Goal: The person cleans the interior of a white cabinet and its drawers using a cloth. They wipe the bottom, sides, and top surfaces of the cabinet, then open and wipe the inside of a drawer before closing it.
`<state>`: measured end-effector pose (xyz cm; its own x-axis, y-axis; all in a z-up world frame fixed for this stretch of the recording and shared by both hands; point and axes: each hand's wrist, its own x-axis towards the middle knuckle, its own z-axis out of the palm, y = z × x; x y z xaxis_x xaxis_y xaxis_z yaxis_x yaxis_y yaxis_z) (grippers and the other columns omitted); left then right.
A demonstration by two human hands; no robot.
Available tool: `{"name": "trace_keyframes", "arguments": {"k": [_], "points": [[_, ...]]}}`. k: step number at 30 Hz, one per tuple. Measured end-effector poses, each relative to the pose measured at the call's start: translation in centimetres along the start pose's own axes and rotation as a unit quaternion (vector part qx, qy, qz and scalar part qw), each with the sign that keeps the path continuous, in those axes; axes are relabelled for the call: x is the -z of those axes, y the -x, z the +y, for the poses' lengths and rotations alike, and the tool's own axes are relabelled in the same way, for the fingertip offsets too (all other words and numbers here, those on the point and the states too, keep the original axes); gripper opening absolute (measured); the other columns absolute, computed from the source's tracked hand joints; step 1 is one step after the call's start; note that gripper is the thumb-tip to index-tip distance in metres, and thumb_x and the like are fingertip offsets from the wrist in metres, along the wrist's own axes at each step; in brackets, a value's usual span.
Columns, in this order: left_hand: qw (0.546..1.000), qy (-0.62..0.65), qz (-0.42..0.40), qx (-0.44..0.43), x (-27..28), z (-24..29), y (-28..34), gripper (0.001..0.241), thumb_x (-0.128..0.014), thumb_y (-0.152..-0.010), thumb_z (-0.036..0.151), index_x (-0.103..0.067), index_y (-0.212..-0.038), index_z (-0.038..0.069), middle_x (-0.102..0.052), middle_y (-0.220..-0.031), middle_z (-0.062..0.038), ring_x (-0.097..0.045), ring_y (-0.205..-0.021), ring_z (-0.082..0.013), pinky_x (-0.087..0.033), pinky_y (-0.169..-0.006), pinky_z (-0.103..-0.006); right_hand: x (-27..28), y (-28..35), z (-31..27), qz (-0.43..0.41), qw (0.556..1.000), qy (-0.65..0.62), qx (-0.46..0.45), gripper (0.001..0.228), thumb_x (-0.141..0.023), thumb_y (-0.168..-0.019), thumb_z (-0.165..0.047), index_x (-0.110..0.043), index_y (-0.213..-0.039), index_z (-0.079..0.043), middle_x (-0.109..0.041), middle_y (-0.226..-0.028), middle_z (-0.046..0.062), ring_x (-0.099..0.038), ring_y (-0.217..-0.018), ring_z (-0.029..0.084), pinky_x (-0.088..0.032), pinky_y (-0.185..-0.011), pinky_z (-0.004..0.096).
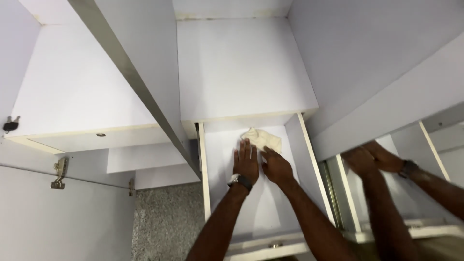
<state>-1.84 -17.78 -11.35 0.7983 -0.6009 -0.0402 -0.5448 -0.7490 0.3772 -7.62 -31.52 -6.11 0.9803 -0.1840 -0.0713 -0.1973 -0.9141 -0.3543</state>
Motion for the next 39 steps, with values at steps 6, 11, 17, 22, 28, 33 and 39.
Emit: {"name": "trace_keyframes", "arguments": {"k": [6,11,17,22,28,33,39], "points": [[0.999,0.028,0.023,-0.010,1.9,0.7,-2.1,0.070,-0.054,-0.095,0.027,-0.033,-0.157,0.002,-0.015,-0.171,-0.017,-0.010,-0.158,-0.0333,-0.010,-0.126,-0.0535,-0.4,-1.2,0.3,0.077,0.996,-0.011,0.042,0.056,-0.064,-0.090,-0.020,-0.057,-0.145,-0.013,-0.052,-0.151,0.013,-0.052,-0.136,0.033,-0.045,-0.108,0.042],[0.999,0.046,0.018,0.001,-1.1,1.2,-3.1,0.064,-0.053,-0.098,0.029,-0.039,-0.154,0.003,-0.023,-0.169,-0.018,-0.016,-0.157,-0.0358,-0.016,-0.126,-0.0524,-0.4,-1.1,1.2,0.060,0.998,0.023,0.022,0.052,-0.061,-0.092,-0.025,-0.057,-0.143,-0.013,-0.052,-0.153,0.012,-0.052,-0.137,0.031,-0.041,-0.111,0.047],[0.997,0.046,0.056,-0.001,-2.8,1.8,-4.8,0.056,-0.051,-0.099,0.025,-0.046,-0.151,0.007,-0.032,-0.166,-0.018,-0.023,-0.155,-0.0373,-0.015,-0.125,-0.0539,-3.4,-4.5,6.4,0.043,0.997,0.049,-0.035,0.053,-0.054,-0.099,-0.028,-0.052,-0.148,-0.008,-0.051,-0.157,0.015,-0.052,-0.139,0.030,-0.042,-0.116,0.048],[0.999,-0.006,0.035,0.040,-0.1,1.0,-4.2,0.055,-0.052,-0.096,0.023,-0.048,-0.150,0.011,-0.036,-0.164,-0.015,-0.027,-0.154,-0.0336,-0.008,-0.126,-0.0570,-2.6,-5.0,3.9,0.072,0.993,0.085,0.033,0.054,-0.052,-0.099,-0.028,-0.051,-0.150,-0.009,-0.049,-0.156,0.016,-0.047,-0.143,0.033,-0.035,-0.118,0.054],[0.990,0.013,0.022,0.140,2.5,-2.3,-2.6,0.055,-0.044,-0.102,0.037,-0.047,-0.150,0.010,-0.035,-0.164,-0.016,-0.025,-0.154,-0.0343,-0.007,-0.126,-0.0541,-4.7,-5.9,-1.3,0.064,0.988,0.113,0.083,0.055,-0.049,-0.101,-0.038,-0.050,-0.151,-0.013,-0.046,-0.158,0.015,-0.040,-0.147,0.031,-0.025,-0.120,0.062],[0.971,0.016,-0.061,0.231,7.1,-3.8,-0.9,0.060,-0.039,-0.103,0.044,-0.040,-0.155,0.014,-0.025,-0.168,-0.013,-0.019,-0.156,-0.0336,-0.007,-0.125,-0.0566,-4.6,-6.8,-4.9,0.034,0.981,0.126,0.145,0.057,-0.046,-0.103,-0.044,-0.049,-0.150,-0.012,-0.044,-0.158,0.014,-0.037,-0.150,0.029,-0.019,-0.122,0.062],[0.964,-0.023,-0.092,0.247,4.9,-4.6,1.1,0.062,-0.038,-0.105,0.044,-0.032,-0.160,0.015,-0.022,-0.170,-0.015,-0.018,-0.156,-0.0373,-0.009,-0.125,-0.0543,-4.5,-5.1,-6.5,0.009,0.978,0.133,0.163,0.058,-0.047,-0.101,-0.043,-0.046,-0.151,-0.014,-0.044,-0.158,0.012,-0.036,-0.148,0.028,-0.017,-0.120,0.064]]}}
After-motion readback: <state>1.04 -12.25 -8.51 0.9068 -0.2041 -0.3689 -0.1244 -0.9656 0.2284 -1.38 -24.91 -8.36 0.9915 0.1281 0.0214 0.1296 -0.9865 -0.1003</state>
